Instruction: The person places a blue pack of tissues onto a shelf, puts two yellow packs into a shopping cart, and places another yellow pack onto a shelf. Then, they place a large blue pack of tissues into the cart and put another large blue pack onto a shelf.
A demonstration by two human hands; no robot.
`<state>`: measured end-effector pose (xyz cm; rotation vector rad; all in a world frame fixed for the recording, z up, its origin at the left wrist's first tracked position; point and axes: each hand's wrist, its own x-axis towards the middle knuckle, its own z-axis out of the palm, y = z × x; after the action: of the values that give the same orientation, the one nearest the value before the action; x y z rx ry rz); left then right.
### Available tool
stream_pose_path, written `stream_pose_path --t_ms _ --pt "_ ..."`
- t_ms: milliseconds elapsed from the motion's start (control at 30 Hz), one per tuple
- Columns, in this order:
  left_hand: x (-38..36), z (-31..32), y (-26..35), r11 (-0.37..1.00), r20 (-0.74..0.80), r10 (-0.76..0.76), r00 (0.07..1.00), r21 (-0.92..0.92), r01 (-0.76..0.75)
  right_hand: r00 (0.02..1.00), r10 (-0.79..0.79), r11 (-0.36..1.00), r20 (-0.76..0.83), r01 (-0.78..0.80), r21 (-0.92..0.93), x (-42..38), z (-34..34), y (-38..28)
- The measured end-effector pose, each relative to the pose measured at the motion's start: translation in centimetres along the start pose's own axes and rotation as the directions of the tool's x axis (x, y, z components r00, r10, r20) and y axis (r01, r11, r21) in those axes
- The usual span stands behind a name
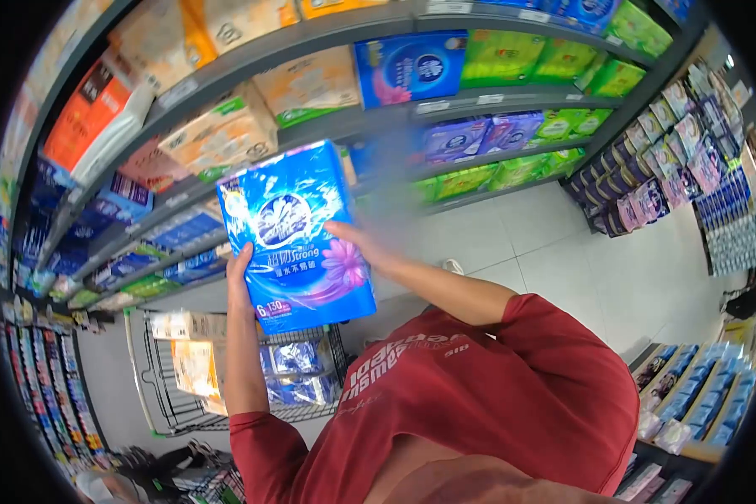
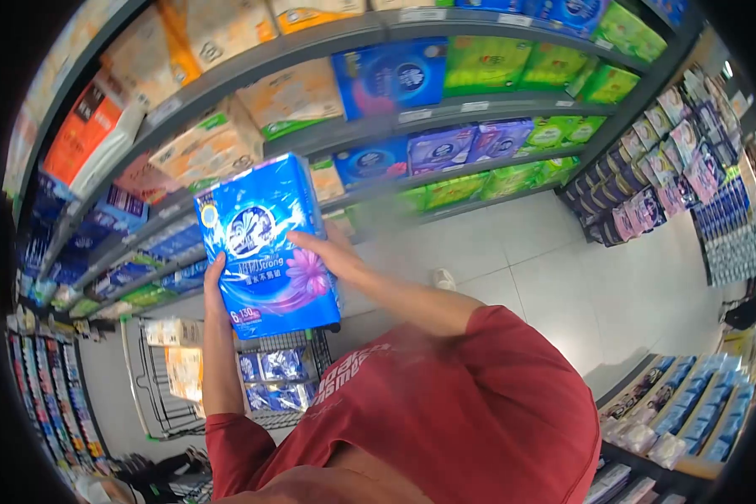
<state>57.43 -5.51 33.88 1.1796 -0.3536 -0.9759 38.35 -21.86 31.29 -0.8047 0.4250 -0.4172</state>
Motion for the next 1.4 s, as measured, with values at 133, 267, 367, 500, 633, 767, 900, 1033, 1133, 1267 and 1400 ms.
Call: stream_pose_path --t_ms 133,267,367,500,633,767,900,1033,1133,1267,1400 --pt "3.7 11.3 4.4 0.952 0.066 0.226 0.972 0.195 -0.234 0.991 -0.073 0.997 -0.116 0.068 -0.048 -2.4 -2.3 -11.4" --pt "8.9 24.6 3.0 0.865 0.125 0.397 0.909 0.281 -0.416 0.985 0.022 0.994 -0.171 -0.003 0.113 -1.4 -11.6 -21.5" --pt "11.1 34.7 3.8 0.716 0.266 0.567 0.779 0.308 -0.626 0.917 -0.341 0.912 -0.208 0.269 -0.309 -4.0 -15.0 -31.2" --pt "14.3 44.8 6.0 0.491 0.501 0.647 0.574 0.302 -0.817 0.656 -0.754 0.54 0.03 0.645 -0.541 -3.6 -20.9 -40.5" --pt "16.4 51.6 9.4 0.235 0.611 0.638 0.47 0.426 -0.873 0.462 -0.869 0.28 0.175 0.752 -0.597 -6.2 -21.7 -49.2" --pt "17.4 57.0 11.8 0.171 0.679 0.633 0.371 0.345 -0.923 0.151 -0.918 -0.054 0.368 0.87 -0.491 -6.0 -23.5 -55.2" --pt "16.4 62.4 12.0 0.113 0.648 0.68 0.343 0.37 -0.922 0.043 -0.862 -0.198 0.504 0.889 -0.413 -5.2 -25.3 -59.2" --pt "19.9 63.8 11.3 -0.043 0.65 0.726 0.225 0.369 -0.928 0.088 -0.866 -0.201 0.492 0.84 -0.503 -3.9 -26.9 -61.0" --pt "22.5 64.1 10.0 -0.054 0.628 0.746 0.221 0.388 -0.92 0.206 -0.877 -0.141 0.434 0.753 -0.643 -2.1 -28.6 -61.9" --pt "26.5 63.3 8.3 -0.128 0.666 0.728 0.163 0.366 -0.922 0.535 -0.787 0.176 0.309 0.674 -0.718 -2.0 -29.1 -61.4" --pt "28.3 63.3 6.9 -0.064 0.606 0.775 0.18 0.358 -0.932 0.383 -0.819 -0.158 0.427 0.565 -0.81 1.6 -32.8 -61.7"
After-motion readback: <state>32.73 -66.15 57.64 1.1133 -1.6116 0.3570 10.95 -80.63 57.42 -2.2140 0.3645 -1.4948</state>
